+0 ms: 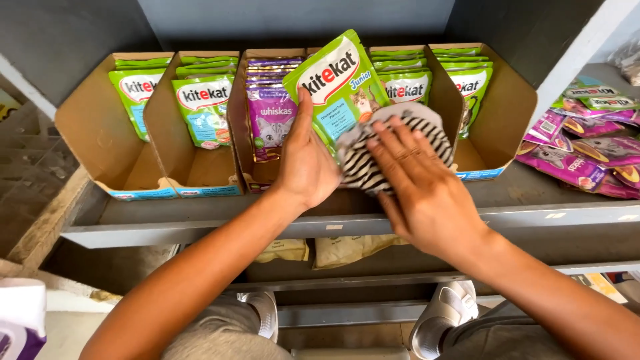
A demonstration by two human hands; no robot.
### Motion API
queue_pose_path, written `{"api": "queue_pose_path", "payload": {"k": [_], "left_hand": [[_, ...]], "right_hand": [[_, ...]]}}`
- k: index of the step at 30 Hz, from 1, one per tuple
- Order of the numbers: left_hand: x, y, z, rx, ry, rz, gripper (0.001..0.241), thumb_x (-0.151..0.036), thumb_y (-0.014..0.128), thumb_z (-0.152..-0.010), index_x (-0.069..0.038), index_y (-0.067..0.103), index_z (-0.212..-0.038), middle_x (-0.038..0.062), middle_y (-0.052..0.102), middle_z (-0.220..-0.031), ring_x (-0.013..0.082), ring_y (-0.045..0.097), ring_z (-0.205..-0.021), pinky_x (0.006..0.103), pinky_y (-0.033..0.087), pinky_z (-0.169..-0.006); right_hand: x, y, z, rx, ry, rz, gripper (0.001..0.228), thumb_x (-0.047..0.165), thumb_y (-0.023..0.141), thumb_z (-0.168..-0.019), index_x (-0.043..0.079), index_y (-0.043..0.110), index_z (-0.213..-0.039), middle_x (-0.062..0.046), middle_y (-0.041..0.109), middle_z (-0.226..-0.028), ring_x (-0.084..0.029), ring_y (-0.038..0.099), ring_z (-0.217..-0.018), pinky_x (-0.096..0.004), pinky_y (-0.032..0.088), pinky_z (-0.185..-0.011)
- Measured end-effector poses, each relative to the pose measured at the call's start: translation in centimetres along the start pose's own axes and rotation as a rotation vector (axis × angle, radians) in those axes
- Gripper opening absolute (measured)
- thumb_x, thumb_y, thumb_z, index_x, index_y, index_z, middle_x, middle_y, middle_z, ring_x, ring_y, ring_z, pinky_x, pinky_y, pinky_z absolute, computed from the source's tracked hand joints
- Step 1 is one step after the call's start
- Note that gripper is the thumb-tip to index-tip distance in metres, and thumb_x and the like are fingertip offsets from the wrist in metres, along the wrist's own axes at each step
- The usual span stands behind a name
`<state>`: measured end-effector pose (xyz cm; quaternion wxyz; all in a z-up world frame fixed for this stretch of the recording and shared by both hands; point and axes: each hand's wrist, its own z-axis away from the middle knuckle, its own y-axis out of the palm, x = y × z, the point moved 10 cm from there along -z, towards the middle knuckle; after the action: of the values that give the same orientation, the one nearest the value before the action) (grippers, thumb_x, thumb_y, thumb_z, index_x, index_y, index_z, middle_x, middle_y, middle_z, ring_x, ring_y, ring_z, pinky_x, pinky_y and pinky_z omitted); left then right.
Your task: Wiping dust off individual cat food pouches and organizing them neatly on a display shelf.
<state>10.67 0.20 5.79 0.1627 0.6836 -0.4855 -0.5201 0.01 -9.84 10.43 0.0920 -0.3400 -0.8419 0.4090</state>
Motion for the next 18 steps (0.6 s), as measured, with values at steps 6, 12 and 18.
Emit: {"api": "queue_pose_path", "payload": {"k": [6, 12, 18], "left_hand": [[-0.2, -1.5, 0.7, -0.261, -0.016, -0.148, 0.067, -0.054, 0.042, -0.099, -0.008, 0.052, -0.147, 0.014, 0.063, -0.142, 0.0245, 0.063, -0.119, 0.0392, 0.048, -0.098], [0.2, -0.9, 0.0, -0.182, -0.025, -0.060, 0.071, -0.058, 0.043, -0.097, -0.012, 0.048, -0.151, 0.011, 0.055, -0.151, 0.0268, 0.053, -0.131, 0.0515, 0.039, -0.110], [0.6, 0.2, 0.1, 0.076, -0.033, 0.054, 0.063, -0.058, 0.043, -0.109, -0.010, 0.052, -0.148, 0.012, 0.064, -0.139, 0.0238, 0.064, -0.120, 0.0456, 0.050, -0.102]], "right_hand": [[1.9, -0.1, 0.1, 0.036, -0.078, -0.059, 0.067, 0.012, 0.072, -0.079, -0.010, 0.053, -0.140, -0.024, 0.048, -0.157, -0.039, 0.043, -0.149, -0.050, 0.035, -0.123], [1.0, -0.1, 0.3, -0.004, -0.045, -0.037, 0.069, 0.009, 0.071, -0.078, -0.014, 0.052, -0.139, -0.028, 0.046, -0.157, -0.042, 0.041, -0.150, -0.049, 0.035, -0.124], [-0.2, -0.3, 0.0, -0.048, 0.023, -0.024, 0.065, 0.006, 0.069, -0.082, -0.012, 0.050, -0.142, -0.027, 0.048, -0.156, -0.041, 0.042, -0.149, -0.050, 0.036, -0.123]]}}
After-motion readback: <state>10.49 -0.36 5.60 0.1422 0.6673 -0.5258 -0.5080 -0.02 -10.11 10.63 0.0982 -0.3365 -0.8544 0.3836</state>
